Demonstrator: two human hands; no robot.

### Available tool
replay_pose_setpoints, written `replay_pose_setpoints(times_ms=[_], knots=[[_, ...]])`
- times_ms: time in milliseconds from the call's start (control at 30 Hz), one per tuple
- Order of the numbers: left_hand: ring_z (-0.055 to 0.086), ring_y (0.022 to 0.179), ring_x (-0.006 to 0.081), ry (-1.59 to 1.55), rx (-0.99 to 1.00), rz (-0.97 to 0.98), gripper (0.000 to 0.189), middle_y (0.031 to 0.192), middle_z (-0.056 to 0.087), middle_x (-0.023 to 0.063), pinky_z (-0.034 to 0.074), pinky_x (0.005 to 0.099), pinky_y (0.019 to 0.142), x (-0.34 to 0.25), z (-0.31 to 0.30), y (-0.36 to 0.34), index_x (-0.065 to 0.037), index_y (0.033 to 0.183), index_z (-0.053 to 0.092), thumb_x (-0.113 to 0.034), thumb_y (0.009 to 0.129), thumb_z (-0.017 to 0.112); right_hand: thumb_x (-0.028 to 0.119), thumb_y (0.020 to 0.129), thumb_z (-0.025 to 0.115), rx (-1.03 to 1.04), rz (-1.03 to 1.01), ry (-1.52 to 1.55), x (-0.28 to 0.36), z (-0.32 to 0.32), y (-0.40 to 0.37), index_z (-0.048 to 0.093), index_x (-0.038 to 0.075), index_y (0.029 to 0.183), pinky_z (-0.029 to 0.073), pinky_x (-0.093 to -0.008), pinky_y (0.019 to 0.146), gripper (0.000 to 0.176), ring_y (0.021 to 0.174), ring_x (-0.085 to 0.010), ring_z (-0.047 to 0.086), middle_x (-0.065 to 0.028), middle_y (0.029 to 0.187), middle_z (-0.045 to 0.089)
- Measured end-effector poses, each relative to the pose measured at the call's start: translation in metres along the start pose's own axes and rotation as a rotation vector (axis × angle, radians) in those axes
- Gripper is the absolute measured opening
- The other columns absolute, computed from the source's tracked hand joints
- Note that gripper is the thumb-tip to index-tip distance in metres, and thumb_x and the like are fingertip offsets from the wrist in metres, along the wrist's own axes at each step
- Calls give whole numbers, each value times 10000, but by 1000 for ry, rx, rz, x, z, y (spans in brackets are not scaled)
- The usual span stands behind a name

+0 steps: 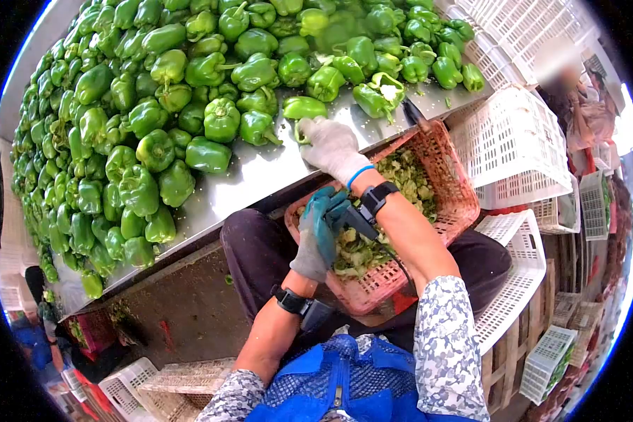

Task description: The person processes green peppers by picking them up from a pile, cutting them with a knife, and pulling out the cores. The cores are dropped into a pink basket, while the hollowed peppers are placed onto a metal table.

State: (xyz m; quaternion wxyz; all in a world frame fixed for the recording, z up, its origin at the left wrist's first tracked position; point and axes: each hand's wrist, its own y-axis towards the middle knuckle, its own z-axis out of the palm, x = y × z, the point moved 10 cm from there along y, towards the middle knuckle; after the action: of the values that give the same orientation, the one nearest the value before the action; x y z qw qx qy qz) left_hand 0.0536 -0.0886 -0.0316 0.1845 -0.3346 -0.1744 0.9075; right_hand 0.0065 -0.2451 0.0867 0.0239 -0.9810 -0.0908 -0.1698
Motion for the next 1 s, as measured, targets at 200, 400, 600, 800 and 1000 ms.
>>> replay_pose_setpoints(times_ms=[200,400,600,800,1000], knots=[[660,1016,224,-257,94,22,368,1181,663,69,542,357,918,-16,7,8,-111,1301,567,-347,1018,582,282,757,800,29,138,752,-45,-2,-34,705,55,1050,524,-282,715,383,782,-115,635,-34,872,691],[605,1014,198,-459,155,-117,310,1127,641,33,500,368,884,-24,42,9,-127,1173,618,-378,993,589,218,800,771,-79,-239,386,2,-11,-110,658,64,1045,529,-308,632,311,715,-122,645,7,855,661],[639,953,169,-314,399,-141,414,1099,674,17,530,307,808,-6,47,3,-132,1256,628,-452,1010,533,178,839,719,78,461,1039,-28,23,-150,629,60,997,496,-256,489,216,592,-74,601,-12,770,632],[645,1018,143,-178,222,36,425,1184,662,47,542,279,862,-3,38,-2,-96,1383,553,-353,1045,524,163,771,700,-127,473,970,-38,30,-162,558,6,996,539,-329,524,310,583,-212,663,-127,764,660],[583,1113,139,69,261,161,404,1220,608,43,468,303,999,-11,45,-13,-65,1361,528,-337,1063,509,160,771,694,-279,489,861,-46,21,-174,573,21,990,563,-412,667,285,711,-298,699,-155,783,669]])
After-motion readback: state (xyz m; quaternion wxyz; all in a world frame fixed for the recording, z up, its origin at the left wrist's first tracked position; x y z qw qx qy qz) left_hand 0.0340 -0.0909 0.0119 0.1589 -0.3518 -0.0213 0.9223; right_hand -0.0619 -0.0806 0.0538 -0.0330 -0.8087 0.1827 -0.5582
